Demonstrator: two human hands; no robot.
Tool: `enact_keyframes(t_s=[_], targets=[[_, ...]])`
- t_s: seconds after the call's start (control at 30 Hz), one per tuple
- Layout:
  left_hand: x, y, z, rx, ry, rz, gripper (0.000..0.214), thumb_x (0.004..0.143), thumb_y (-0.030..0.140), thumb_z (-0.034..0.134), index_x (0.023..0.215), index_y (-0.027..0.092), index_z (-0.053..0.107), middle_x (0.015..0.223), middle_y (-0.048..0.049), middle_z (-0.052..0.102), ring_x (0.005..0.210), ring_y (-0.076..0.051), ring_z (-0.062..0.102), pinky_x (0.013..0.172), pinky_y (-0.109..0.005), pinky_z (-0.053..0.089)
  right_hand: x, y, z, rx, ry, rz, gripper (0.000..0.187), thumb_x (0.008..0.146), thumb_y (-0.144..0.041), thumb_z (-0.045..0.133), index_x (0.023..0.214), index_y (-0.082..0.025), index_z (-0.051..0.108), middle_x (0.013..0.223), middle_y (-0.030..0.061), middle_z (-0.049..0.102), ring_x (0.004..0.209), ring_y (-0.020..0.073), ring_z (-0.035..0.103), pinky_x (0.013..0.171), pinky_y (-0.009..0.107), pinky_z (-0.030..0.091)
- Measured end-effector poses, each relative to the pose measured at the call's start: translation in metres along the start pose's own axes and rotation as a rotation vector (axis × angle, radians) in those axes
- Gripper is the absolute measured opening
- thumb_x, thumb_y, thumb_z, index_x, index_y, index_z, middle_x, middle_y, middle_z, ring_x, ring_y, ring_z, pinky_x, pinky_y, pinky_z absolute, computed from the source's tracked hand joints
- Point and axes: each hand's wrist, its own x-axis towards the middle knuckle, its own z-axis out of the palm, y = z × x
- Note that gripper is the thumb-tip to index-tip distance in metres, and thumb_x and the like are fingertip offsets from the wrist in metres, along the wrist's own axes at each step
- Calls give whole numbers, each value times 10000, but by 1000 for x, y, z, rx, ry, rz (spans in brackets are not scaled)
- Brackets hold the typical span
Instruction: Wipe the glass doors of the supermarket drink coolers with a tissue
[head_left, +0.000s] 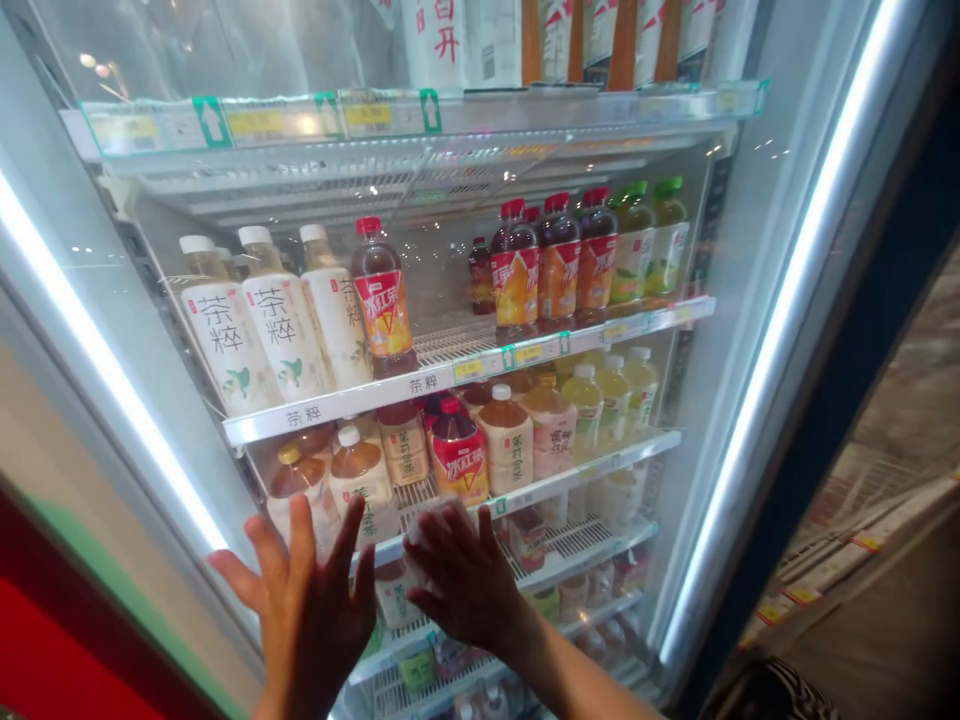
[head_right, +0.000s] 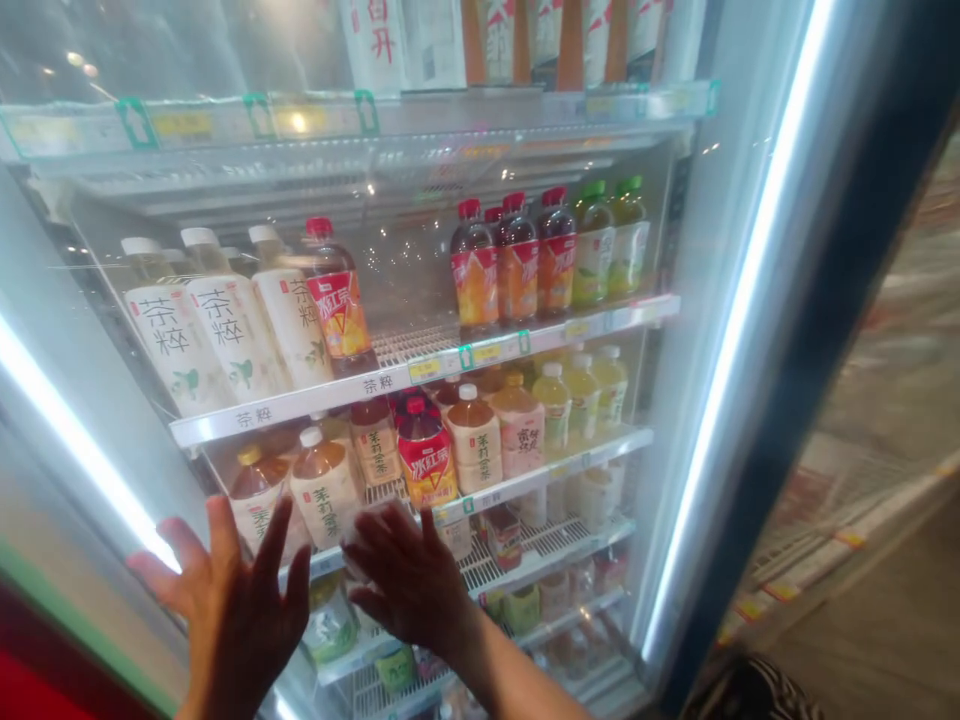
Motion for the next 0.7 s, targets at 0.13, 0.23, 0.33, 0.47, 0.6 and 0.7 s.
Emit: enact_keyframes(t_s=[0.13, 0.23, 0.33, 0.47, 0.6, 0.7], targets=[[-9, 28, 12, -141, 42, 79, 834, 933, 307, 619, 1629, 347, 162, 1742, -35, -69, 1601, -361, -73, 1273, -665, 27, -18, 16, -2, -54, -37, 146, 763, 1020, -525, 453, 1637, -134, 235, 1704, 147, 220, 1599, 353, 115, 1299, 607, 35], [-4, 48, 20, -201, 56, 147, 776, 941, 347, 615, 1618, 354, 234, 1749, -29, 8, 1608, -338, -50, 1291, -591, -4, -35, 34, -4, -69, -13, 94, 730, 1051, -436, 360, 1657, -127, 93, 1735, 134, 60, 1603, 345, 86, 1301, 593, 26], [5, 70, 29, -210, 33, 219, 764, 949, 372, 603, 1616, 365, 231, 1750, -13, 25, 1607, -309, -86, 1288, -573, -46, -55, 66, -8, -106, -31, 133, 711, 1050, -442, 351, 1657, -152, 120, 1731, 137, 127, 1593, 357, 151, 1281, 655, 105], [17, 106, 48, -184, 42, 388, 729, 959, 359, 567, 1615, 345, 250, 1746, -15, 71, 1614, -295, -40, 1282, -608, -50, -81, 113, -18, -125, -73, 273, 738, 1031, -481, 377, 1655, -161, 148, 1691, 185, 260, 1567, 407, 223, 1209, 741, 241], [20, 144, 72, -102, -6, 605, 741, 898, 382, 619, 1587, 309, 357, 1733, -28, 162, 1612, -329, 20, 1285, -634, -41, -119, 148, -28, -143, -9, 225, 754, 1030, -422, 366, 1655, -114, 78, 1734, 159, 53, 1599, 354, 100, 1274, 653, 124], [27, 177, 86, -65, -52, 715, 712, 841, 426, 663, 1524, 367, 468, 1713, 38, 230, 1613, -323, 10, 1296, -624, -47, -140, 184, -34, -155, -10, 309, 791, 1004, -417, 414, 1655, -109, 87, 1729, 181, 38, 1598, 367, 60, 1266, 676, 71]])
